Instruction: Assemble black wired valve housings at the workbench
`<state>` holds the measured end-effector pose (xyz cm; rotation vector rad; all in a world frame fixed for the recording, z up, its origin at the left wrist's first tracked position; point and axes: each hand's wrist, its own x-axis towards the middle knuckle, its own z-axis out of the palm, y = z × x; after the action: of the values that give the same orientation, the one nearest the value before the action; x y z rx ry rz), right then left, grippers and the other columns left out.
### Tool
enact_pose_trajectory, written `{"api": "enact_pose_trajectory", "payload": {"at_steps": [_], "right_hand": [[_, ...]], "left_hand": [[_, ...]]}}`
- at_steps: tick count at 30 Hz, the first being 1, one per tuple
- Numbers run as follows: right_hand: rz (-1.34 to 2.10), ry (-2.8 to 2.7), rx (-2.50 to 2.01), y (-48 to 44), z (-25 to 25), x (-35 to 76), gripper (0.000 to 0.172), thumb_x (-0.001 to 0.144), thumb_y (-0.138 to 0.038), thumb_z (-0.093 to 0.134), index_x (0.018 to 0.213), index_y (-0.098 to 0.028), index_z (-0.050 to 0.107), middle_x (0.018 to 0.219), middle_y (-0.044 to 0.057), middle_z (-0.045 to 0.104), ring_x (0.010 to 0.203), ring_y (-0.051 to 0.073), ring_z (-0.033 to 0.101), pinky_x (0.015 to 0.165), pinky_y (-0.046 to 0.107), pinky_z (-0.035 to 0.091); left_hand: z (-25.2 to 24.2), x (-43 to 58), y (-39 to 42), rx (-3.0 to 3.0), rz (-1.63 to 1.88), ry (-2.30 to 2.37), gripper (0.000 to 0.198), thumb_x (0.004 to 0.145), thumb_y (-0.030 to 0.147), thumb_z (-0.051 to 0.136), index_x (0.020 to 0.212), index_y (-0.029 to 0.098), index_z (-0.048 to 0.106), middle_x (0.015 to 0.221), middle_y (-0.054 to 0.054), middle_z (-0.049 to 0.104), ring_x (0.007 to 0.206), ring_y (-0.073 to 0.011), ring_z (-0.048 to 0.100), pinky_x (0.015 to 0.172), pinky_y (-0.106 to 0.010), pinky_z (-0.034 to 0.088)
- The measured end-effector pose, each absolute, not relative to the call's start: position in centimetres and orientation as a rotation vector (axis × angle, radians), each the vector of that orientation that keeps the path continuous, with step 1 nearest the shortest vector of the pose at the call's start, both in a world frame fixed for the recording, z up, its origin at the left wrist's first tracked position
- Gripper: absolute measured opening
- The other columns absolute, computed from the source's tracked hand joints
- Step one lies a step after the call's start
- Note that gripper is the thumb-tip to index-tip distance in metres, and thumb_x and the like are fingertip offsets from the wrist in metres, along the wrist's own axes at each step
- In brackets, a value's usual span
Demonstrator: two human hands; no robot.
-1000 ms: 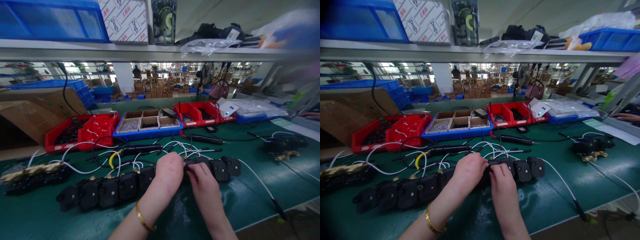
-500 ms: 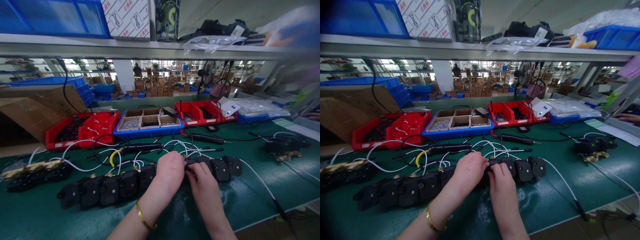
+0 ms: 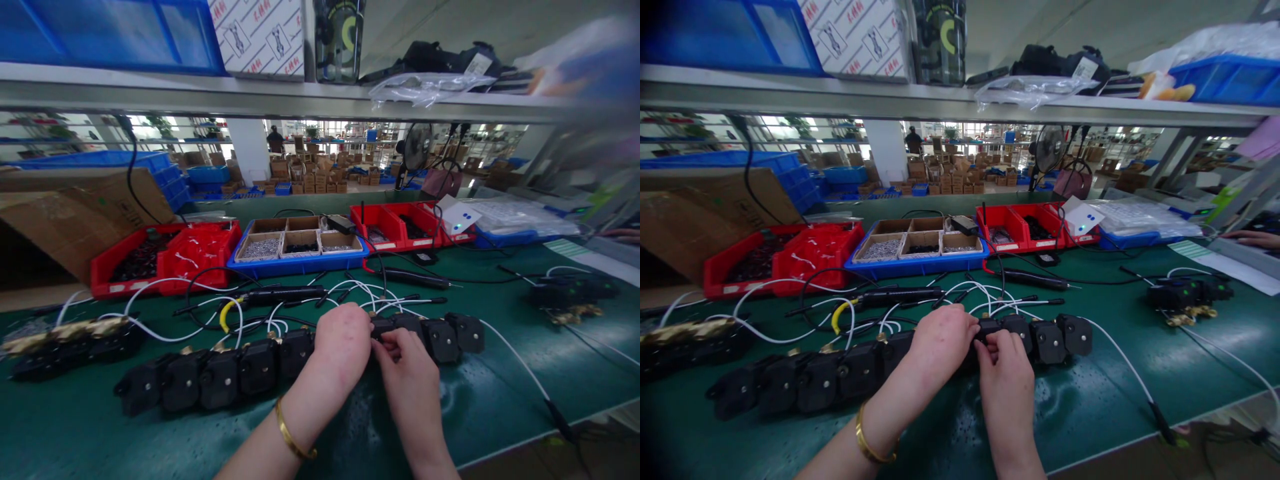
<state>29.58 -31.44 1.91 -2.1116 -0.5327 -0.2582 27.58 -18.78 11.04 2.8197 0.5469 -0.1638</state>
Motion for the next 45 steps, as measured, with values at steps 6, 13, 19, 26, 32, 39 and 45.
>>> {"api": "enact_pose_trajectory", "payload": {"at_steps": [6,13,19,26,32,39,45], "right_hand": [[-0.248,-0.450,-2.091,-31.1,2.0,29.2,0.023,0.096,-0.042,0.062,0.082,-0.024,0.065,0.083,0.002,0.065,0.070,0.020,0.064,0.062,0.031,0.048],[-0.164,-0.365,-2.075,-30.9,2.0,29.1,0.026,0.094,-0.046,0.061,0.079,-0.025,0.065,0.084,0.002,0.065,0.070,0.021,0.063,0.064,0.031,0.047],[-0.143,-0.332,-2.090,-30.7,1.9,29.2,0.035,0.095,-0.053,0.056,0.075,-0.025,0.060,0.077,0.002,0.064,0.065,0.020,0.060,0.059,0.030,0.043],[-0.127,-0.388,-2.146,-30.5,1.8,29.3,0.051,0.098,-0.065,0.043,0.069,-0.025,0.051,0.074,0.002,0.059,0.065,0.020,0.057,0.059,0.030,0.039],[-0.056,-0.393,-2.137,-32.5,1.9,28.8,0.058,0.095,-0.075,0.046,0.068,-0.024,0.057,0.067,-0.001,0.058,0.060,0.017,0.055,0.056,0.028,0.038],[-0.342,-0.545,-2.094,-37.8,3.9,28.0,0.033,0.101,-0.053,0.053,0.090,-0.025,0.066,0.079,-0.001,0.065,0.066,0.015,0.062,0.059,0.024,0.048],[-0.288,-0.891,-2.047,-39.5,4.8,28.1,0.019,0.102,-0.033,0.056,0.120,-0.032,0.063,0.101,0.000,0.066,0.081,0.013,0.068,0.068,0.020,0.056]], "left_hand": [[11.0,27.4,-18.9,2.819,-0.141,0.546,0.026,0.099,0.029,0.054,0.100,0.018,0.077,0.101,-0.010,0.076,0.098,-0.0280,0.073,0.087,-0.037,0.059],[11.1,27.5,-19.0,2.821,-0.133,0.550,0.025,0.099,0.028,0.054,0.098,0.017,0.077,0.099,-0.011,0.076,0.096,-0.0285,0.074,0.086,-0.037,0.059],[11.4,27.4,-19.0,2.822,-0.118,0.541,0.027,0.099,0.026,0.052,0.099,0.016,0.077,0.099,-0.012,0.077,0.096,-0.0286,0.074,0.088,-0.038,0.059],[11.0,27.3,-19.1,2.798,-0.095,0.523,0.025,0.097,0.023,0.055,0.098,0.014,0.077,0.098,-0.015,0.076,0.094,-0.0311,0.073,0.085,-0.042,0.059],[11.3,26.6,-18.3,2.712,0.036,0.454,0.031,0.100,0.028,0.050,0.093,0.019,0.079,0.097,-0.011,0.073,0.094,-0.0270,0.069,0.087,-0.038,0.054],[11.6,22.9,-20.4,0.826,0.078,0.514,0.045,0.105,0.043,0.047,0.122,0.008,0.069,0.087,-0.005,0.059,0.069,-0.0103,0.056,0.055,-0.018,0.043],[9.8,22.4,-23.3,0.198,-0.083,0.546,0.063,0.104,0.045,0.049,0.133,-0.010,0.056,0.112,-0.024,0.065,0.102,-0.0280,0.068,0.095,-0.037,0.057]]}}
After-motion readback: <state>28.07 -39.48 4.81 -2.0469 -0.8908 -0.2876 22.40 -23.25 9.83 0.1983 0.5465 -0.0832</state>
